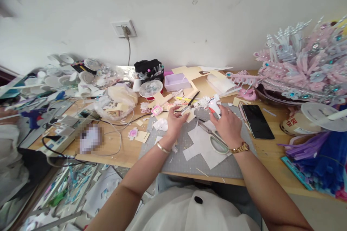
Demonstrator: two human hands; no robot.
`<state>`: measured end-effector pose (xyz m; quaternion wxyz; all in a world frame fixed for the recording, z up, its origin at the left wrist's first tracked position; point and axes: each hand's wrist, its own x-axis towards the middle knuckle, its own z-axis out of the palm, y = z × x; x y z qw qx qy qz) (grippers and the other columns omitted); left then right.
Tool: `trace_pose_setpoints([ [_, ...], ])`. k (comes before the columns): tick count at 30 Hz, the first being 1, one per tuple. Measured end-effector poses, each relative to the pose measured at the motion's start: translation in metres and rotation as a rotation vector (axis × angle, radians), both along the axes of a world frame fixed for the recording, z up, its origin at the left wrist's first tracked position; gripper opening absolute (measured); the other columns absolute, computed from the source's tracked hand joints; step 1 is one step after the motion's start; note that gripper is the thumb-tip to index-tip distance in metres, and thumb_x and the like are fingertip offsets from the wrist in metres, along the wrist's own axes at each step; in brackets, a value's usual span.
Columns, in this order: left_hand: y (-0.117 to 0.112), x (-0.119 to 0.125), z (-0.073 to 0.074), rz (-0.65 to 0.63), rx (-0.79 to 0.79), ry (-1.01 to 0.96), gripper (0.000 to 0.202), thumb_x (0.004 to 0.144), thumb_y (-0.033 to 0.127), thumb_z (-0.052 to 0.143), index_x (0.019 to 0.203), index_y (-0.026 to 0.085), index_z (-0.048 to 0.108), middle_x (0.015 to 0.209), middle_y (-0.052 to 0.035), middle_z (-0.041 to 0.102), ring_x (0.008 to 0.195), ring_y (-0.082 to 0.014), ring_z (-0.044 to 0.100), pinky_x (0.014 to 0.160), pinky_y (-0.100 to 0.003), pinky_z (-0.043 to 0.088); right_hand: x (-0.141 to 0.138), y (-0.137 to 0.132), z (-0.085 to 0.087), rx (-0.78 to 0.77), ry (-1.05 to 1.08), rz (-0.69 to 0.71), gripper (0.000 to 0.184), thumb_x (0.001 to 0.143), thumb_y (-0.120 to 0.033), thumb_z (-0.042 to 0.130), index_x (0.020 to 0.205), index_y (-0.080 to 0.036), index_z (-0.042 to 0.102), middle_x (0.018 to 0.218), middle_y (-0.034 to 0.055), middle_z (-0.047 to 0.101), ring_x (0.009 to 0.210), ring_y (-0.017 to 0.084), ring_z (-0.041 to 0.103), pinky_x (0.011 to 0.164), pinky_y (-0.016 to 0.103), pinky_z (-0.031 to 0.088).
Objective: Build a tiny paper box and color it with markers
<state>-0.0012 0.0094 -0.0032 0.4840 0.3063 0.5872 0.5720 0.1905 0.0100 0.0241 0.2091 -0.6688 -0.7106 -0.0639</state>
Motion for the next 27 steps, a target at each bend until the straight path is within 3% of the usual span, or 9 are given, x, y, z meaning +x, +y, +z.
trace_pose_setpoints([
  [15,-0.001,0.0,0.0,0.002,0.028,0.031,0.05,0.068,0.017,0.079,0.11,0.019,0.052,0.067,0.0071,0.059,0.057,-0.0101,0.058,0.058,-0.022,0.041,0.001,-0.001,0.0,0.014,0.005,0.014,0.05,0.091,-0.044,0.048,0.123,-0.011,0.067,0.101,0.0188,0.075,0.087,0.032,0.068,0.065,0.034,0.041],
  [20,-0.002,-0.001,0.002,0.02,0.043,0.015,0.052,0.067,0.018,0.081,0.11,0.02,0.052,0.067,0.0077,0.058,0.058,-0.0096,0.057,0.058,-0.021,0.041,0.007,0.0,0.003,0.021,0.076,-0.059,0.051,0.087,-0.047,0.053,0.12,-0.012,0.067,0.105,0.0183,0.075,0.088,0.032,0.068,0.066,0.036,0.044],
  [23,-0.002,-0.001,0.004,-0.005,0.038,-0.086,0.054,0.065,0.022,0.084,0.11,0.021,0.053,0.066,0.0083,0.057,0.058,-0.0095,0.057,0.059,-0.022,0.042,0.017,0.005,0.002,-0.043,0.111,-0.137,0.051,0.084,-0.052,0.056,0.115,-0.014,0.069,0.097,0.0176,0.075,0.087,0.033,0.068,0.066,0.036,0.045],
  [27,-0.004,-0.002,0.008,-0.164,-0.022,-0.295,0.064,0.057,0.028,0.089,0.11,0.021,0.054,0.072,0.0054,0.062,0.063,-0.0108,0.061,0.06,-0.022,0.044,0.034,0.016,-0.005,-0.255,0.074,-0.213,0.054,0.083,-0.06,0.056,0.109,-0.015,0.071,0.085,0.0175,0.074,0.08,0.034,0.069,0.062,0.037,0.046],
])
